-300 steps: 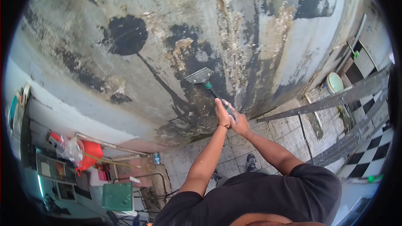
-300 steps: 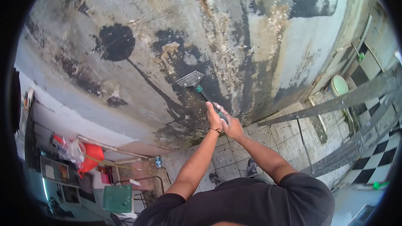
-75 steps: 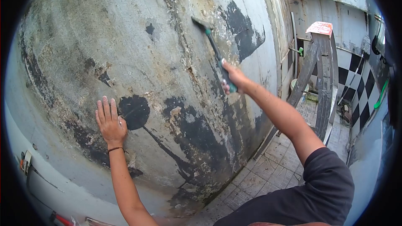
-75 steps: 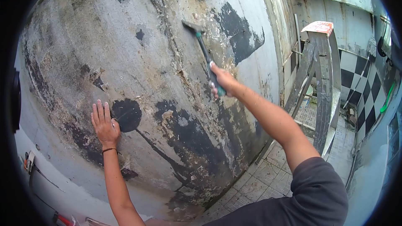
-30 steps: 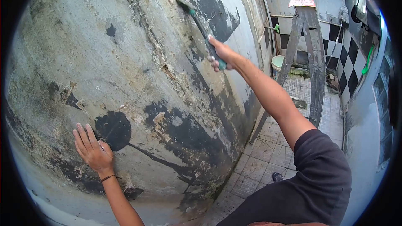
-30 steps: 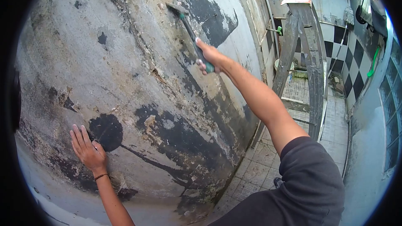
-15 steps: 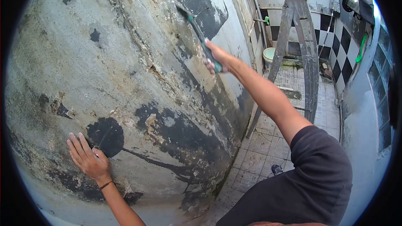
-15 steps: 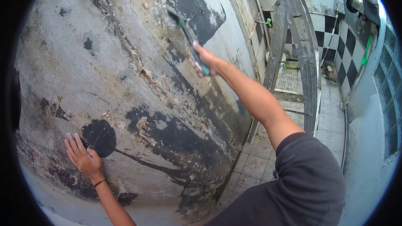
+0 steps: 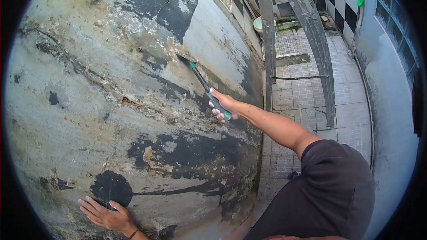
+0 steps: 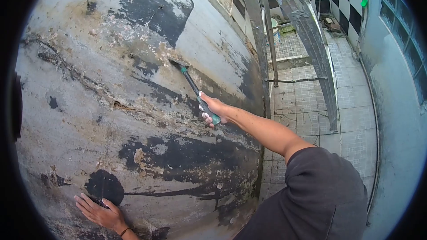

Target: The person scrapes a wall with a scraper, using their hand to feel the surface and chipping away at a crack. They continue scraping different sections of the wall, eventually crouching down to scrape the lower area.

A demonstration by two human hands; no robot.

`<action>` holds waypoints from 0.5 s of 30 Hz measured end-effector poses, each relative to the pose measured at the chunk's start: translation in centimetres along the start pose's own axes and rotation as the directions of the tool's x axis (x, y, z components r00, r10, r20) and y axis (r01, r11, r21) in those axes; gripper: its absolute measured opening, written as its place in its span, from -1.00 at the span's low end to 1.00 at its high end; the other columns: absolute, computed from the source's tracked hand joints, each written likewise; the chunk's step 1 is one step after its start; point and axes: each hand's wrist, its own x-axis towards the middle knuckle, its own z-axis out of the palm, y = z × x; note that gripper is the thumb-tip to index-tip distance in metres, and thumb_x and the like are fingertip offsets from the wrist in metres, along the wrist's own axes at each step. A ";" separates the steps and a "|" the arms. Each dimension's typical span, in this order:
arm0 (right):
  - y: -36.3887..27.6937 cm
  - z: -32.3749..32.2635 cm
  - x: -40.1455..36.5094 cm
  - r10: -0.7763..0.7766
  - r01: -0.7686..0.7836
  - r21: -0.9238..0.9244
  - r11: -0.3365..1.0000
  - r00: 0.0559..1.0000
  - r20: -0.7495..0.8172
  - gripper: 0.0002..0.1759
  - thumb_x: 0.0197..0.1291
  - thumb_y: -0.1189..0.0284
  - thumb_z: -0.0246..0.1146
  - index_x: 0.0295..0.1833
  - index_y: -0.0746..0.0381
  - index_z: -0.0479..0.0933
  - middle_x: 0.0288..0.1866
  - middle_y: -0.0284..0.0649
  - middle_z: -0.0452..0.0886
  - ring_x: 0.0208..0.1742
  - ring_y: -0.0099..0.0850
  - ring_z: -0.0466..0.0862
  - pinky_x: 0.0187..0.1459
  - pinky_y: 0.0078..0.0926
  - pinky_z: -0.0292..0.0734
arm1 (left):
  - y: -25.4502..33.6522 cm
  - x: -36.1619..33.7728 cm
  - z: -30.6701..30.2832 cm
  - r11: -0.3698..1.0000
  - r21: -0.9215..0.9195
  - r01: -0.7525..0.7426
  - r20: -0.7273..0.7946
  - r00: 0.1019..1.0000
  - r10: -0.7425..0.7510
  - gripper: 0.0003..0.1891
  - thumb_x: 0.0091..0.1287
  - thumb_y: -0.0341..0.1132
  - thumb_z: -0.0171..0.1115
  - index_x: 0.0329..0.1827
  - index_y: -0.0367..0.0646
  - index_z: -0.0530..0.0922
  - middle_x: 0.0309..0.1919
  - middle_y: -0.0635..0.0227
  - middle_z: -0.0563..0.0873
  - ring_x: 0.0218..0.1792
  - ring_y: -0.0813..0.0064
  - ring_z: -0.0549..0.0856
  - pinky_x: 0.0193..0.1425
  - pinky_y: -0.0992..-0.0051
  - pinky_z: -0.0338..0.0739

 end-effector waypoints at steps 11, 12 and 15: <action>-0.4 -0.8 1.2 0.003 -0.001 0.031 1.000 0.998 -0.061 -0.32 0.43 -0.32 -0.29 -0.32 0.09 0.26 -0.66 -0.49 0.30 -0.77 -0.63 0.35 -0.74 -0.48 0.43 | 1.4 0.3 -1.3 0.996 -0.069 0.064 0.036 0.997 -0.061 -0.31 0.50 0.14 -0.14 0.53 -0.18 0.28 0.53 0.04 0.27 0.52 -0.07 0.24 0.50 -0.07 0.14; -2.4 -1.5 3.3 -0.024 0.028 0.040 0.999 0.994 -0.108 -0.32 0.43 -0.32 -0.28 -0.32 0.09 0.27 -0.65 -0.49 0.31 -0.76 -0.63 0.35 -0.73 -0.48 0.42 | 1.2 0.4 -1.9 0.984 -0.144 0.105 0.083 0.992 -0.094 -0.28 0.46 0.19 -0.15 0.50 -0.15 0.35 0.53 0.00 0.29 0.49 -0.21 0.27 0.46 -0.18 0.13; -5.8 -4.0 6.2 0.015 0.014 0.184 0.983 0.988 -0.155 -0.32 0.42 -0.33 -0.28 -0.31 0.09 0.27 -0.65 -0.50 0.31 -0.77 -0.63 0.35 -0.73 -0.50 0.41 | 1.8 0.9 -2.6 0.992 -0.087 0.087 0.071 0.994 -0.081 -0.28 0.48 0.22 -0.19 0.46 -0.16 0.40 0.47 -0.02 0.39 0.44 -0.18 0.36 0.43 -0.11 0.22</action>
